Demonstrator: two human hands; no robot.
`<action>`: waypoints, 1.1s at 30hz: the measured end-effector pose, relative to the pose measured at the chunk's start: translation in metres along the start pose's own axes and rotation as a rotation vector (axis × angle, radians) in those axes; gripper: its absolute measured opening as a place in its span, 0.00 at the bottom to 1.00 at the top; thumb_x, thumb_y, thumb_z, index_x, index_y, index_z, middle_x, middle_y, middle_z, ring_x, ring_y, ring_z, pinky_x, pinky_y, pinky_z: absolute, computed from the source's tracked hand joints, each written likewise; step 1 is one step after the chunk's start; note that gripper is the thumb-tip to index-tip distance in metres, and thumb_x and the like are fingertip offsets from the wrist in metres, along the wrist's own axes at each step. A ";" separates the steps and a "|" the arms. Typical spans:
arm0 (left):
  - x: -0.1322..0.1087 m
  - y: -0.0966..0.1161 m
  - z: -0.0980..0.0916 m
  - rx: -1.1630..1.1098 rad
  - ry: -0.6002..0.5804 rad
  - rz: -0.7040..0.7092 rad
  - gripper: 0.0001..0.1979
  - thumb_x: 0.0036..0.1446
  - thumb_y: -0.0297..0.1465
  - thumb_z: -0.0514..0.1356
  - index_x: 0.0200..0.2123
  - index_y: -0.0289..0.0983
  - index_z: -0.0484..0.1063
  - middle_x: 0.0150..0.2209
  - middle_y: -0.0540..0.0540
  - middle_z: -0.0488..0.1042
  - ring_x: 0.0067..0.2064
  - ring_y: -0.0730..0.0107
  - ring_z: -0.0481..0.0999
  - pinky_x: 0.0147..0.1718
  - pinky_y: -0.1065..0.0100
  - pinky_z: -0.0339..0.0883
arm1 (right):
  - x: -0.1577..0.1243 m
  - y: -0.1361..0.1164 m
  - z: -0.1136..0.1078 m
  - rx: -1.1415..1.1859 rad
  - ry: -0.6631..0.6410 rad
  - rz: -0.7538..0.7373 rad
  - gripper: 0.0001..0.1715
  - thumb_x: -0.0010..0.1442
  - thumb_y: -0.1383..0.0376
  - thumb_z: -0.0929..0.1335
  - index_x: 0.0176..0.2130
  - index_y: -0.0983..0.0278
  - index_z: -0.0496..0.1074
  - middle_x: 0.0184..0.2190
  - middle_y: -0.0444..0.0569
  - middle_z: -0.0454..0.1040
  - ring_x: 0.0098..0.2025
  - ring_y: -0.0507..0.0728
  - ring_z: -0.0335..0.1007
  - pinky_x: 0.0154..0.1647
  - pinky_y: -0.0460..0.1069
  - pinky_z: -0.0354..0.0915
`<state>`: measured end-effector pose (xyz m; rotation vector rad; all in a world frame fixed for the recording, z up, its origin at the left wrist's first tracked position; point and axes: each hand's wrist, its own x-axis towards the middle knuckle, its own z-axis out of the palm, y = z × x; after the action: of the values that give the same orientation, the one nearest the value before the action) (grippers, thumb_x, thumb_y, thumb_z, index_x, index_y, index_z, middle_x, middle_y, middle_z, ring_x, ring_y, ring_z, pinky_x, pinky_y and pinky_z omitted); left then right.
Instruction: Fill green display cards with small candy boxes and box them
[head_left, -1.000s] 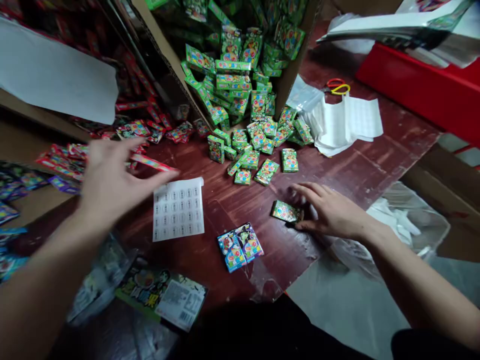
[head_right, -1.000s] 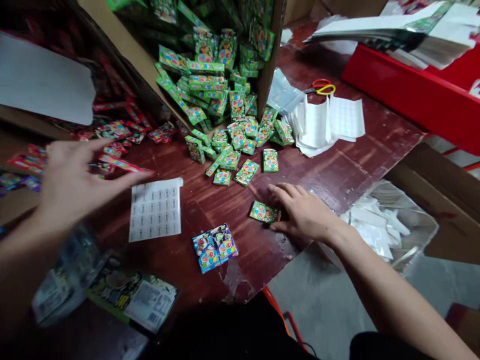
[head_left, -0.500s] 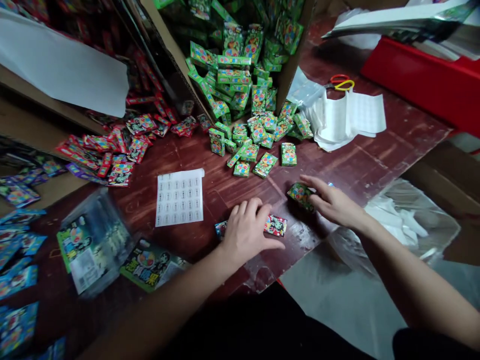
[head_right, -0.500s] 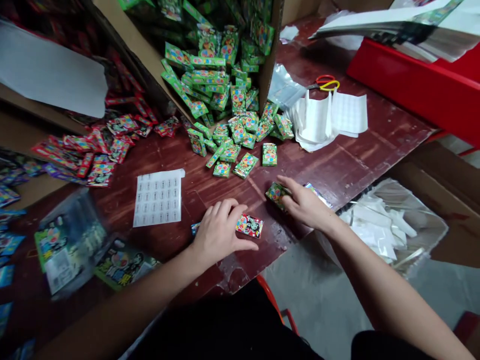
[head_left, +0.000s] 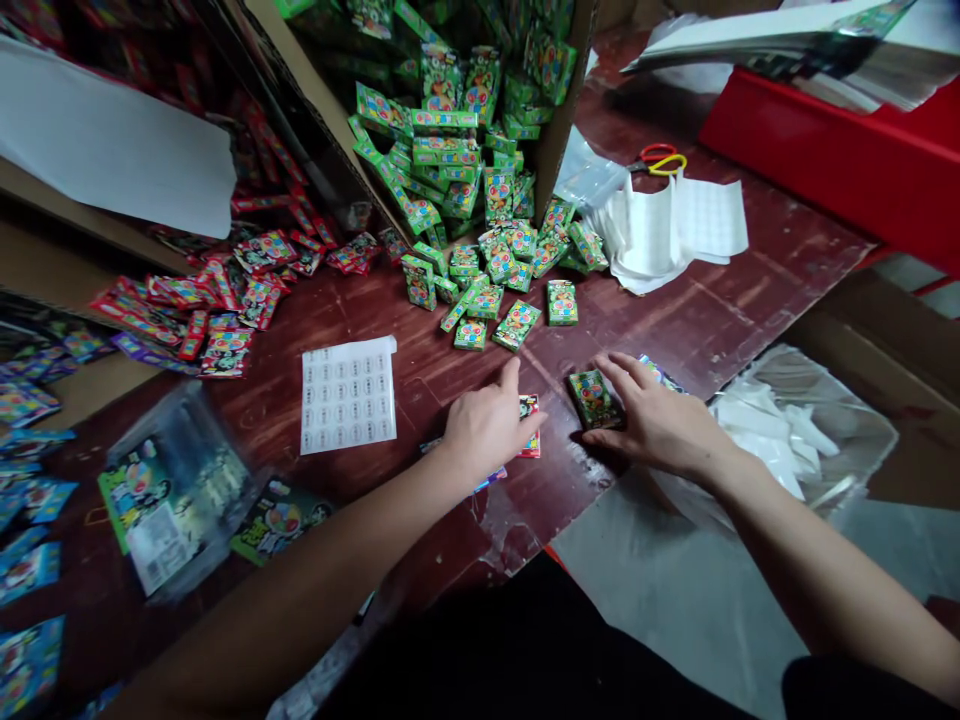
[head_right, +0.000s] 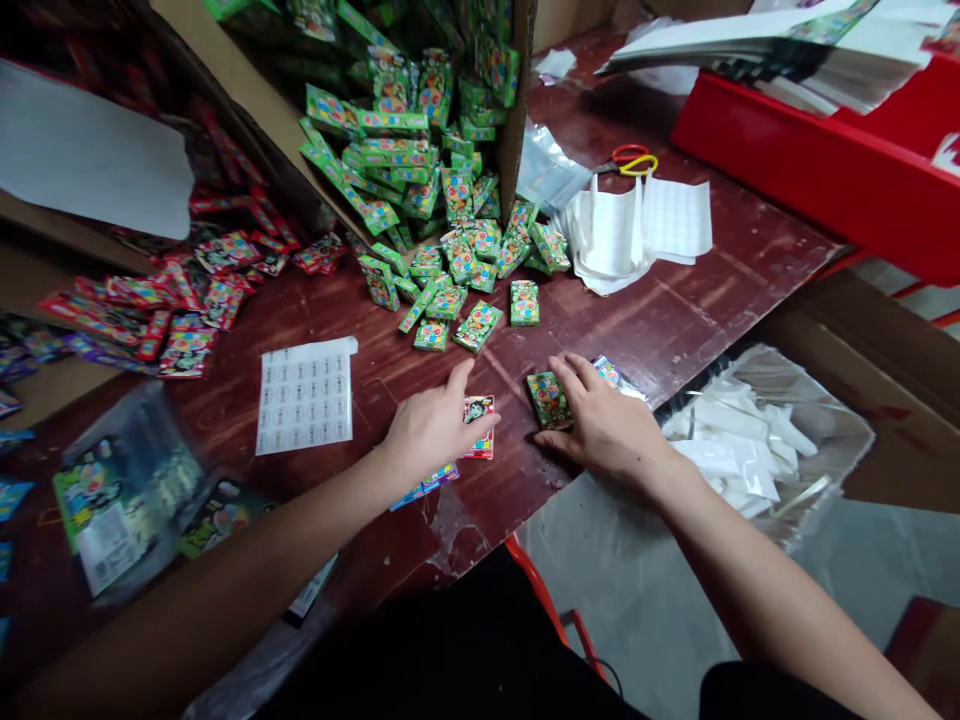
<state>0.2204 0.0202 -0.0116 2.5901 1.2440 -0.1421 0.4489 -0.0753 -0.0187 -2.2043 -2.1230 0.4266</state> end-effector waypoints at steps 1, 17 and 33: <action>-0.001 0.003 0.001 0.009 -0.032 -0.023 0.36 0.63 0.50 0.57 0.63 0.30 0.58 0.34 0.38 0.80 0.35 0.51 0.81 0.33 0.60 0.68 | 0.003 0.003 -0.002 -0.010 -0.027 -0.056 0.55 0.57 0.44 0.69 0.72 0.59 0.47 0.72 0.58 0.52 0.59 0.74 0.70 0.42 0.64 0.76; -0.023 0.007 0.022 0.019 0.128 0.107 0.39 0.47 0.58 0.67 0.53 0.36 0.69 0.48 0.37 0.73 0.50 0.46 0.68 0.49 0.51 0.60 | 0.018 -0.023 0.016 -0.218 -0.011 0.353 0.40 0.66 0.37 0.52 0.44 0.63 0.74 0.29 0.61 0.79 0.32 0.69 0.80 0.29 0.58 0.70; -0.187 -0.175 -0.039 0.106 -0.212 0.272 0.53 0.47 0.30 0.68 0.71 0.57 0.46 0.72 0.48 0.55 0.71 0.48 0.55 0.69 0.42 0.41 | 0.037 -0.030 0.032 0.062 -0.013 -0.706 0.59 0.53 0.32 0.67 0.72 0.54 0.49 0.75 0.52 0.40 0.75 0.73 0.32 0.71 0.73 0.36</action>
<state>-0.0344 -0.0046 0.0293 2.7172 0.8250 -0.4261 0.4129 -0.0420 -0.0484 -1.2788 -2.6374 0.4344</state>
